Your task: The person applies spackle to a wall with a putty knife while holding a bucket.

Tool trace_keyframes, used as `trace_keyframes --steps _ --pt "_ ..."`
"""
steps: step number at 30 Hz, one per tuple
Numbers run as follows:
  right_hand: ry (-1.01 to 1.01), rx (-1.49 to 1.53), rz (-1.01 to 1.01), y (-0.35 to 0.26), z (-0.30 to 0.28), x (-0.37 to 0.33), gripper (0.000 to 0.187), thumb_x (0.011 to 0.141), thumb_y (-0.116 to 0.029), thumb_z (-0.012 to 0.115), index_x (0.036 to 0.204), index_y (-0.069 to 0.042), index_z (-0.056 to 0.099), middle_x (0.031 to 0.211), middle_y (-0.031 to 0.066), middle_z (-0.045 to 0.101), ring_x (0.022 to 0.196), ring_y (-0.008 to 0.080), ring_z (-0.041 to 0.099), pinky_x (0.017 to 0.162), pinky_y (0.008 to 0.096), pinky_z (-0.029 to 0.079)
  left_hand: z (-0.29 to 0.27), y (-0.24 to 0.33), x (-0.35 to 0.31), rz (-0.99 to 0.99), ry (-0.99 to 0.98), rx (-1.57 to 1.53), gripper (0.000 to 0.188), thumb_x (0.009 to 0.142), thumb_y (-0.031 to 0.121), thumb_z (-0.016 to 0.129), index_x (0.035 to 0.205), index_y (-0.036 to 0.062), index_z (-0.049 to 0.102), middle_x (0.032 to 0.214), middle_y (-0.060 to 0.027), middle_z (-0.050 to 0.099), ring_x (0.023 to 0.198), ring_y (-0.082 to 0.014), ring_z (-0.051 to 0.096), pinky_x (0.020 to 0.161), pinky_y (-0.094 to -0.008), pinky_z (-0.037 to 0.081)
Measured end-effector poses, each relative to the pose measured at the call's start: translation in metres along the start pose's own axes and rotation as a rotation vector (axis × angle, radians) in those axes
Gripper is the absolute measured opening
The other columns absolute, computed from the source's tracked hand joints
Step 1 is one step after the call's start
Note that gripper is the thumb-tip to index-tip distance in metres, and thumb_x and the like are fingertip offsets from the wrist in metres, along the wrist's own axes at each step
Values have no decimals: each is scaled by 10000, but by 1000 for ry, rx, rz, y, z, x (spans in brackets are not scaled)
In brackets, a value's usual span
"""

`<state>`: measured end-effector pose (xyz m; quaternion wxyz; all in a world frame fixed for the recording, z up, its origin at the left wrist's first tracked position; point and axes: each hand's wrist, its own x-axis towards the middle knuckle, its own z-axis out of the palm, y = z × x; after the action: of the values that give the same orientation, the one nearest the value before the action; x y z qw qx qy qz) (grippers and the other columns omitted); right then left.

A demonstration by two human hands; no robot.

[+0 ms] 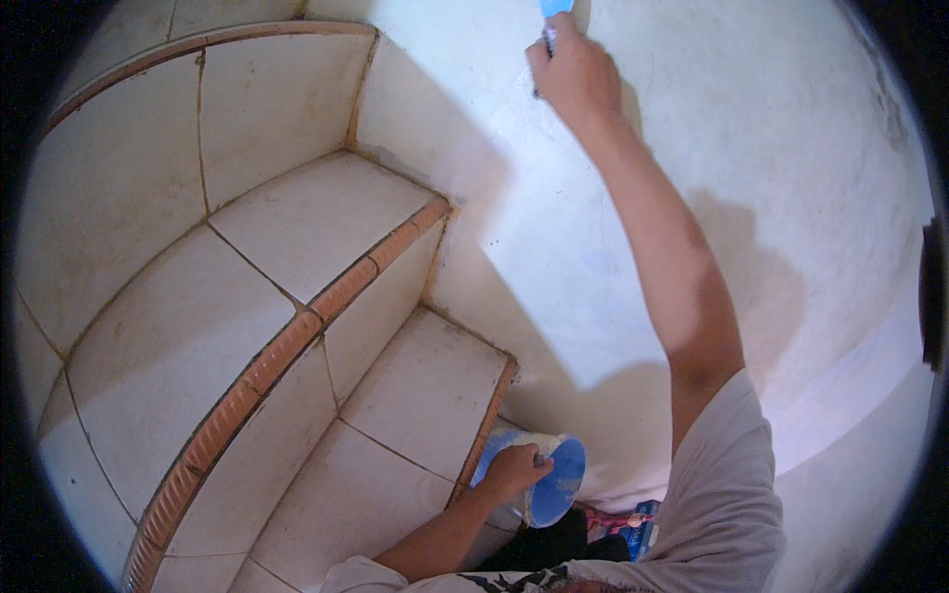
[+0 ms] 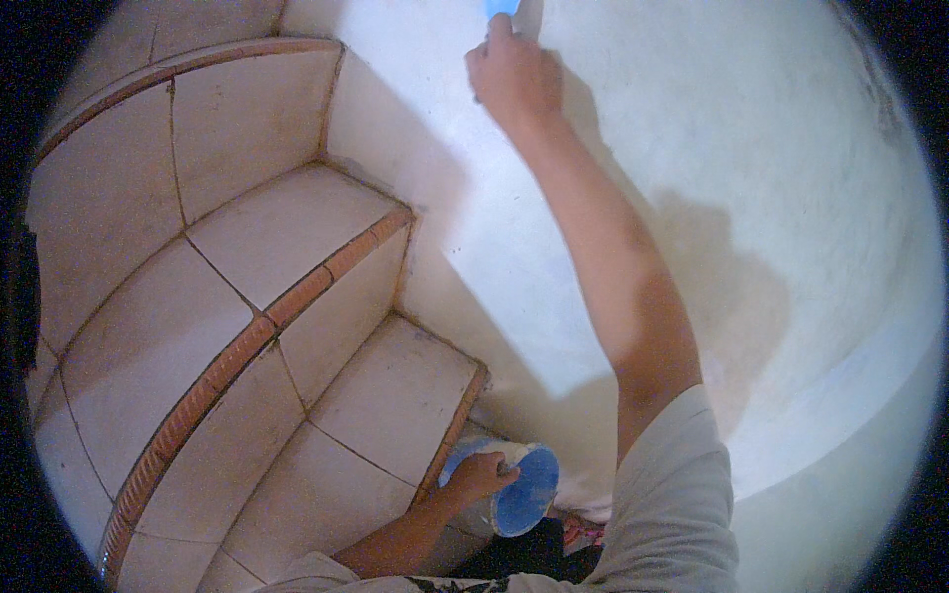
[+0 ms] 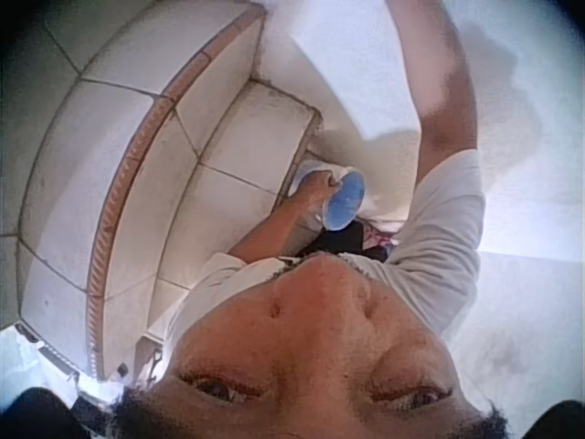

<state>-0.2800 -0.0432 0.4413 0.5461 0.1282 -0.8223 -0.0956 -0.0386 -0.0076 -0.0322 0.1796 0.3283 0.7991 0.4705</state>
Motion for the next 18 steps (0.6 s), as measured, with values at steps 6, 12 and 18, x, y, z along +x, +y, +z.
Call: trace_keyframes --steps 6,12,18 --pt "-184 54 -14 22 -35 39 273 938 -184 578 1107 31 585 924 270 691 855 419 687 765 501 563 0 -8 -5 1 61 -42 592 880 563 650 955 -24 665 875 -249 698 855 -422 689 803 -505 534" --pt "-138 -249 -108 49 -13 14 296 982 -189 565 1215 -10 601 914 201 722 798 309 727 732 427 589 15 -17 2 37 136 -11 594 873 570 657 950 -19 670 877 -249 694 864 -427 686 798 -506 534" --pt "-82 -190 -138 47 -27 16 232 955 -180 574 1105 -5 601 942 237 717 853 381 718 770 475 590 14 -19 3 4 95 -30 590 865 587 653 959 6 678 894 -246 697 876 -438 681 802 -520 530"
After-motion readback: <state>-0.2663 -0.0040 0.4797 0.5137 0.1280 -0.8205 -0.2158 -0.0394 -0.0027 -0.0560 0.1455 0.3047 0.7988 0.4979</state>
